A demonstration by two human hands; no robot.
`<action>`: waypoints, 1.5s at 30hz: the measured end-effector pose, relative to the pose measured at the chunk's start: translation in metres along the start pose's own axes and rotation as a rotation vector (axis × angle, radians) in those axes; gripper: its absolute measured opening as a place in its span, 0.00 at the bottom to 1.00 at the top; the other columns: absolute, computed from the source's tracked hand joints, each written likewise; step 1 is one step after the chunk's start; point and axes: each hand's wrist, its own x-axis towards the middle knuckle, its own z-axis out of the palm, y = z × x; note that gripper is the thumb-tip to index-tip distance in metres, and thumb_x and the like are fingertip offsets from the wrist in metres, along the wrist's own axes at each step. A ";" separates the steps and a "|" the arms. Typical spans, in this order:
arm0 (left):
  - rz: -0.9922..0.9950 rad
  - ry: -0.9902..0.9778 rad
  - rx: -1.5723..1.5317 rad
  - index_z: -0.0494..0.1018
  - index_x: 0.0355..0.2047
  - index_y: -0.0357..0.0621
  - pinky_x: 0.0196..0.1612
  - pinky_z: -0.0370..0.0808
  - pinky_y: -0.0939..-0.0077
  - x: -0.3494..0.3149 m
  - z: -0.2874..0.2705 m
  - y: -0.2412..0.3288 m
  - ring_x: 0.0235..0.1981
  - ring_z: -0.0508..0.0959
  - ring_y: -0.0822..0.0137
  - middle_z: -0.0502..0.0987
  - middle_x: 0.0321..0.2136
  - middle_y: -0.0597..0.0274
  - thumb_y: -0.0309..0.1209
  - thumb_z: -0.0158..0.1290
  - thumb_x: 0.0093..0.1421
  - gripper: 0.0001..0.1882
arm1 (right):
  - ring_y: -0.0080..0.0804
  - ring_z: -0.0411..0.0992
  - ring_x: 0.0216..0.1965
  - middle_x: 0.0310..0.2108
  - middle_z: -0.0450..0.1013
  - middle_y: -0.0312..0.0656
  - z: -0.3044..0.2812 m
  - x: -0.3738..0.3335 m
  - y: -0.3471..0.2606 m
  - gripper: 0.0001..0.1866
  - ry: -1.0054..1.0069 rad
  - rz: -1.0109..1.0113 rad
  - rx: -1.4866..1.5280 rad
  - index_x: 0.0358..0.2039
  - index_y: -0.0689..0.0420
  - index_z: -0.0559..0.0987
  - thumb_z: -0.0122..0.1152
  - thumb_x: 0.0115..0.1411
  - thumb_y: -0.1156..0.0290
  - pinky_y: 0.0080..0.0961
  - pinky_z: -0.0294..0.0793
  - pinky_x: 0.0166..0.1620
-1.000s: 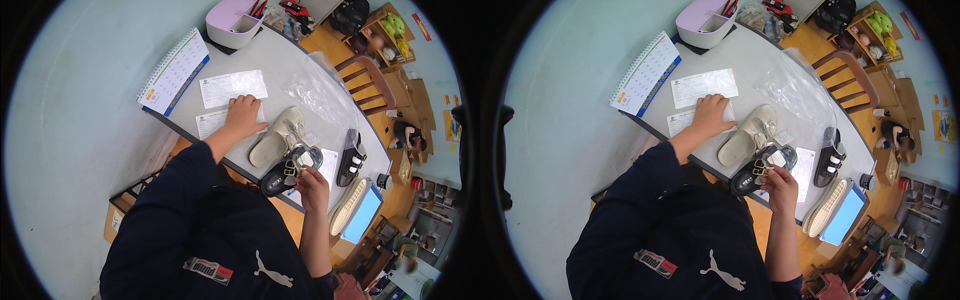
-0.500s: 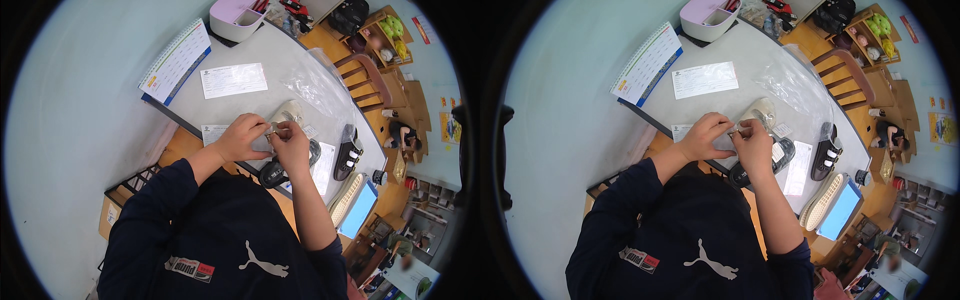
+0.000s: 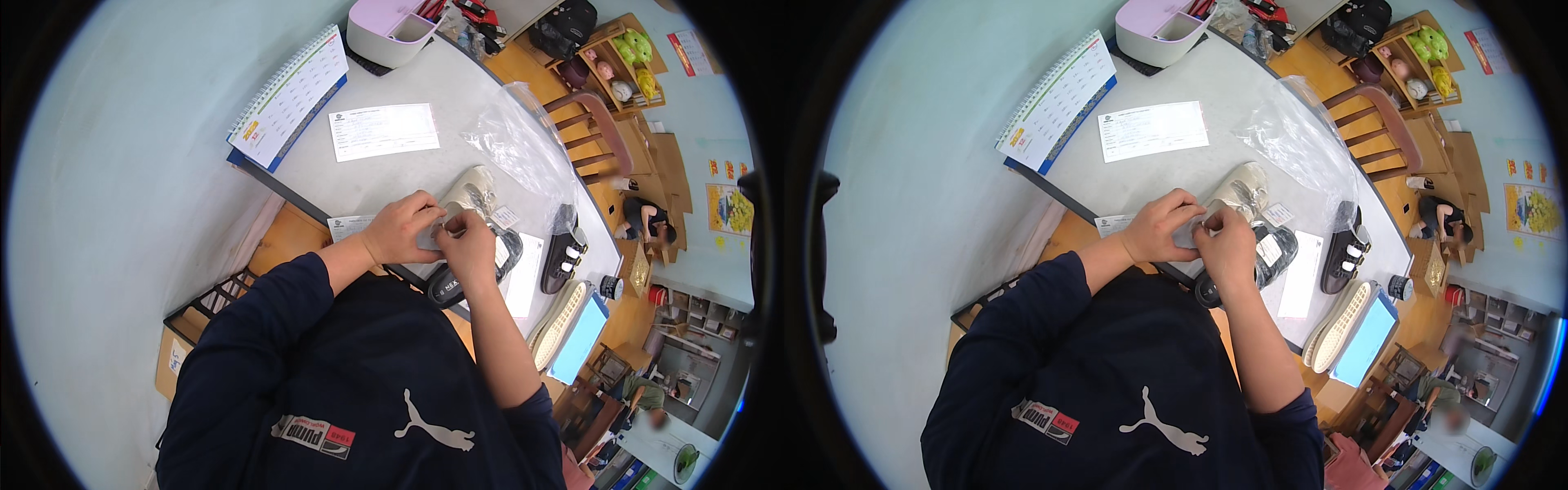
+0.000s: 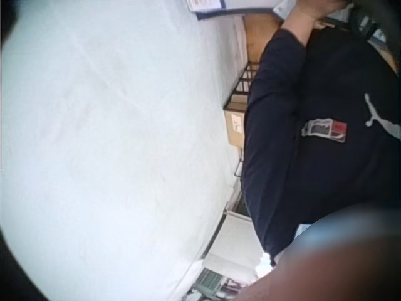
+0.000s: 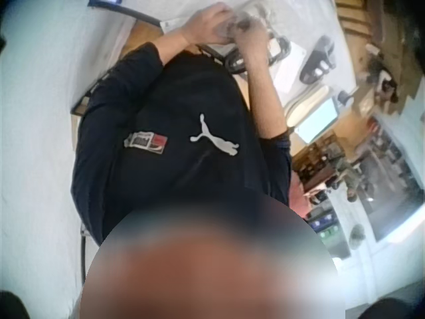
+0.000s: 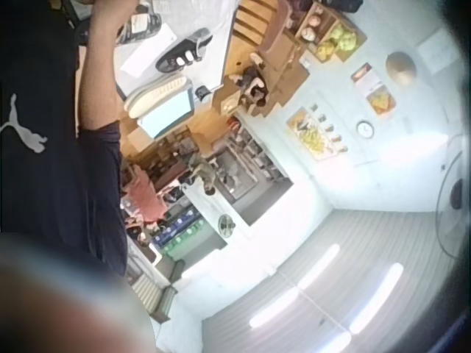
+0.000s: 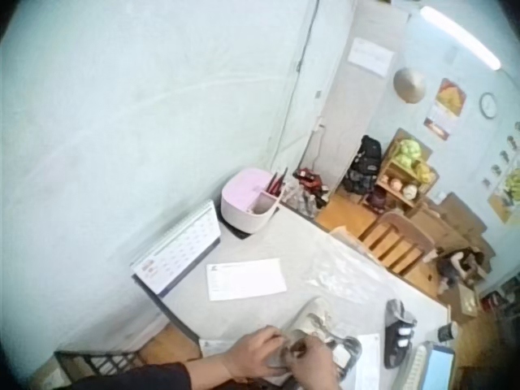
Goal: The person attaches small tags to the straps of two slide sandals, one white and one dark brown, using their hands. They handle shipping labels and place the tagged slides on a table where other workers are folding clothes.
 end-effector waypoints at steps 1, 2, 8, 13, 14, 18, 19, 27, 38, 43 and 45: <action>0.017 0.001 -0.015 0.74 0.42 0.39 0.37 0.76 0.68 -0.001 0.001 -0.002 0.36 0.76 0.58 0.70 0.39 0.55 0.40 0.69 0.37 0.32 | 0.37 0.78 0.27 0.25 0.78 0.48 0.003 0.000 0.001 0.13 0.004 -0.036 -0.013 0.31 0.64 0.79 0.65 0.51 0.66 0.30 0.75 0.34; 0.032 0.001 -0.033 0.74 0.42 0.39 0.37 0.76 0.69 -0.001 0.001 -0.004 0.36 0.76 0.58 0.70 0.39 0.55 0.38 0.69 0.37 0.31 | 0.36 0.77 0.27 0.25 0.78 0.48 0.003 -0.001 0.003 0.13 -0.065 0.061 0.094 0.32 0.64 0.79 0.65 0.51 0.66 0.29 0.74 0.34; 0.107 0.002 -0.127 0.72 0.48 0.38 0.37 0.75 0.72 0.018 -0.012 -0.005 0.35 0.76 0.62 0.72 0.40 0.56 0.36 0.69 0.42 0.33 | 0.27 0.75 0.27 0.26 0.78 0.45 -0.012 -0.012 -0.003 0.13 -0.156 0.227 0.422 0.36 0.63 0.82 0.64 0.56 0.67 0.24 0.72 0.33; -0.426 -0.286 -0.636 0.74 0.48 0.36 0.37 0.72 0.79 0.060 -0.040 0.010 0.32 0.74 0.76 0.78 0.34 0.62 0.34 0.61 0.57 0.21 | 0.24 0.74 0.28 0.26 0.78 0.42 -0.064 -0.012 -0.028 0.10 0.010 0.004 0.353 0.37 0.64 0.82 0.63 0.58 0.70 0.23 0.72 0.33; -0.445 -0.328 -0.657 0.75 0.46 0.36 0.37 0.71 0.80 0.070 -0.047 0.011 0.31 0.73 0.77 0.79 0.32 0.63 0.33 0.59 0.59 0.17 | 0.20 0.72 0.30 0.27 0.77 0.37 -0.074 -0.012 -0.034 0.11 -0.011 0.002 0.332 0.39 0.64 0.81 0.62 0.59 0.70 0.19 0.71 0.36; -0.406 -0.308 -0.701 0.78 0.38 0.37 0.35 0.71 0.80 0.095 -0.059 0.029 0.29 0.73 0.78 0.78 0.26 0.65 0.33 0.54 0.63 0.11 | 0.19 0.71 0.29 0.27 0.76 0.37 -0.111 -0.016 -0.058 0.10 -0.008 0.002 0.269 0.37 0.64 0.81 0.63 0.58 0.70 0.19 0.70 0.34; -0.388 -0.309 -0.693 0.77 0.37 0.36 0.36 0.71 0.81 0.099 -0.060 0.033 0.30 0.73 0.79 0.78 0.27 0.66 0.32 0.54 0.64 0.10 | 0.19 0.70 0.29 0.26 0.76 0.37 -0.117 -0.018 -0.062 0.10 0.007 -0.008 0.223 0.36 0.64 0.81 0.64 0.58 0.70 0.19 0.70 0.34; -0.399 -0.385 -0.777 0.77 0.35 0.36 0.33 0.70 0.81 0.113 -0.052 0.045 0.29 0.72 0.80 0.77 0.26 0.68 0.31 0.55 0.62 0.09 | 0.19 0.69 0.26 0.24 0.75 0.37 -0.127 -0.022 -0.055 0.09 0.105 0.050 0.315 0.31 0.62 0.80 0.66 0.54 0.70 0.21 0.70 0.31; -0.387 -0.625 -0.682 0.78 0.32 0.34 0.32 0.70 0.82 0.110 -0.054 0.084 0.28 0.74 0.79 0.79 0.25 0.65 0.27 0.56 0.60 0.07 | 0.44 0.75 0.25 0.23 0.75 0.51 -0.102 -0.066 -0.027 0.09 0.215 -0.062 0.426 0.27 0.63 0.79 0.62 0.51 0.69 0.33 0.73 0.31; -0.300 -0.584 -0.733 0.76 0.29 0.35 0.32 0.67 0.84 0.111 -0.054 0.099 0.28 0.72 0.79 0.76 0.25 0.66 0.25 0.55 0.60 0.05 | 0.45 0.72 0.26 0.21 0.72 0.47 -0.108 -0.078 -0.034 0.08 0.350 -0.211 0.407 0.24 0.62 0.77 0.61 0.50 0.70 0.35 0.71 0.30; -0.270 -0.503 -0.689 0.75 0.28 0.35 0.32 0.66 0.84 0.111 -0.054 0.110 0.27 0.70 0.79 0.75 0.25 0.67 0.25 0.54 0.60 0.05 | 0.50 0.72 0.26 0.20 0.72 0.48 -0.114 -0.080 -0.035 0.09 0.394 -0.251 0.387 0.20 0.61 0.76 0.61 0.49 0.69 0.40 0.72 0.31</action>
